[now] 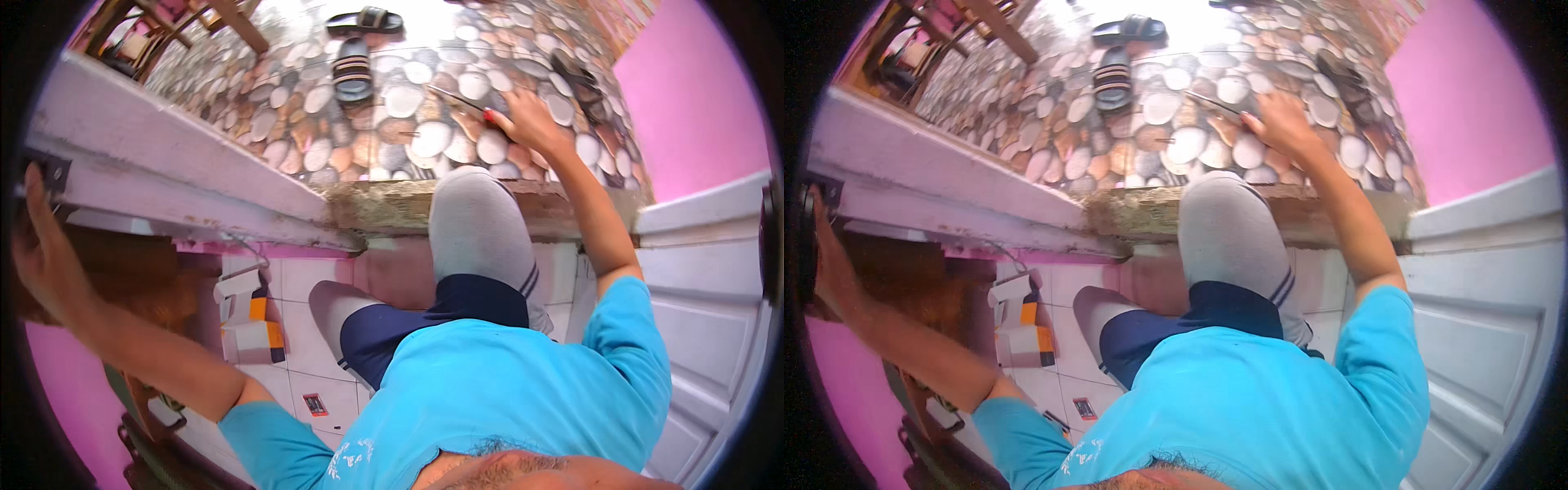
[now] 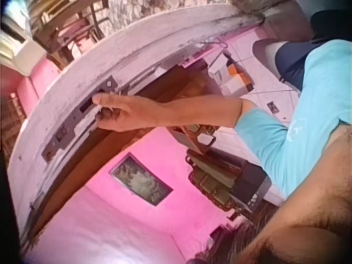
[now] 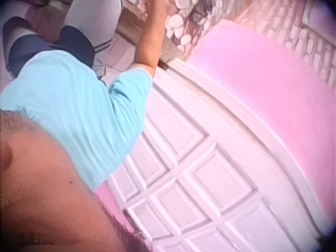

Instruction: The person removes a metal lock plate from the door frame using a screwdriver, handles the hardware components by hand, and then fits the plate back onto the door frame, driving screws with the screwdriver.

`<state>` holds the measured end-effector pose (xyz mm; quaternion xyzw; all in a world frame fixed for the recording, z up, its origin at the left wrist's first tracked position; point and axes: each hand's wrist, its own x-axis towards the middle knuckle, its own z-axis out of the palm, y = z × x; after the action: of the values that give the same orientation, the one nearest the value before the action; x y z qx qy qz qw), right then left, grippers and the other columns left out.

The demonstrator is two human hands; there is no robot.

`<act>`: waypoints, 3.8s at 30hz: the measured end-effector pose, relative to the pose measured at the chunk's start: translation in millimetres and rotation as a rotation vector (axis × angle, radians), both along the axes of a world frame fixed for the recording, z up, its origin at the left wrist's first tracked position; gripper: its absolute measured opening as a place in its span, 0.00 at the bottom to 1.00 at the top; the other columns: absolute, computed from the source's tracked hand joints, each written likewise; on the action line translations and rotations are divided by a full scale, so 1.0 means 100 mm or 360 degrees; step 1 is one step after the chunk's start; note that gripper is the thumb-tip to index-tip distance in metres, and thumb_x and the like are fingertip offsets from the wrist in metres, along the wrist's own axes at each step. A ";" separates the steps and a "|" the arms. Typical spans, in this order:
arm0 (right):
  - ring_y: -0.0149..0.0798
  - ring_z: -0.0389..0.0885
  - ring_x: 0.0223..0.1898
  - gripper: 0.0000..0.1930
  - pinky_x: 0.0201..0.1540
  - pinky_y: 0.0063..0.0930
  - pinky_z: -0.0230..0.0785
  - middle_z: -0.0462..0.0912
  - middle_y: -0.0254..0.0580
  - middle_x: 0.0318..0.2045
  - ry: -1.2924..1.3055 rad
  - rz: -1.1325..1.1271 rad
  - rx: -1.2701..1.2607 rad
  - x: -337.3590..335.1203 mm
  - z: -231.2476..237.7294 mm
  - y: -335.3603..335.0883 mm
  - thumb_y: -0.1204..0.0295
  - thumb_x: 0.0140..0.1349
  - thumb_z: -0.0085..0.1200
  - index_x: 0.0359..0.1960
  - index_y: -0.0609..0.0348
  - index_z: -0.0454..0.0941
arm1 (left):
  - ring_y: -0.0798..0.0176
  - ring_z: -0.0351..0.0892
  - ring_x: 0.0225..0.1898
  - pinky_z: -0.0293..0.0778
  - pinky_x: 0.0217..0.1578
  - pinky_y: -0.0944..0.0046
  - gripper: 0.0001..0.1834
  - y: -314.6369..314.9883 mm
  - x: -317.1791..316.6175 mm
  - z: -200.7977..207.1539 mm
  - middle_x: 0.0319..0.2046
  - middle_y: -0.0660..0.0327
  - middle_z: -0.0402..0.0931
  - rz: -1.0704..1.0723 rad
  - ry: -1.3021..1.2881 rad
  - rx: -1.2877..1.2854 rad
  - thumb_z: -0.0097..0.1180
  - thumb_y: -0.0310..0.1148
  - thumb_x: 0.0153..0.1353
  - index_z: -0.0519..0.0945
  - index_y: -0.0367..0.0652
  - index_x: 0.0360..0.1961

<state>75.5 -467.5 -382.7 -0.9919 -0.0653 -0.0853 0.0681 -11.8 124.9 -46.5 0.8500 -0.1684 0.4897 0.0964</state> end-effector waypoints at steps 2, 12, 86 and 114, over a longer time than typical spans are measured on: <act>0.61 0.75 0.57 0.31 0.59 0.50 0.70 0.77 0.62 0.53 0.0259 -0.0114 0.0031 -0.19 -0.27 -0.16 0.51 0.66 0.58 0.61 0.64 0.73 | 0.63 0.81 0.55 0.72 0.58 0.64 0.21 -0.54 -0.07 -0.17 0.52 0.53 0.84 0.0002 -0.0013 -0.0583 0.58 0.38 0.73 0.80 0.31 0.57; 0.59 0.81 0.51 0.20 0.54 0.47 0.71 0.81 0.61 0.51 -0.0106 -0.0215 0.0715 -0.15 -0.70 -0.32 0.67 0.72 0.47 0.61 0.65 0.70 | 0.71 0.78 0.38 0.74 0.38 0.69 0.24 -0.96 -0.36 -0.06 0.40 0.60 0.81 -0.0069 0.0024 -0.0637 0.66 0.44 0.67 0.76 0.31 0.48; 0.30 0.77 0.35 0.21 0.34 0.21 0.66 0.79 0.45 0.43 -0.0838 0.1057 0.1096 -1.36 2.83 1.43 0.60 0.68 0.60 0.54 0.62 0.73 | 0.60 0.85 0.25 0.78 0.30 0.63 0.26 -0.90 -0.23 -0.09 0.29 0.53 0.86 -0.0096 -0.0104 -0.0535 0.67 0.48 0.63 0.76 0.32 0.44; 0.35 0.80 0.31 0.23 0.33 0.27 0.69 0.80 0.47 0.36 -0.0930 0.0851 0.0577 -1.38 3.12 1.32 0.56 0.69 0.58 0.56 0.60 0.74 | 0.55 0.85 0.23 0.77 0.28 0.59 0.30 -0.87 -0.23 -0.10 0.25 0.49 0.84 -0.0118 -0.0102 -0.0575 0.68 0.50 0.61 0.76 0.30 0.47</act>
<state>-62.6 -335.1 -70.3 -0.8462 -0.3205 -0.3520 0.2395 -35.1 37.9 -56.1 0.7960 -0.1119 0.5349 0.2602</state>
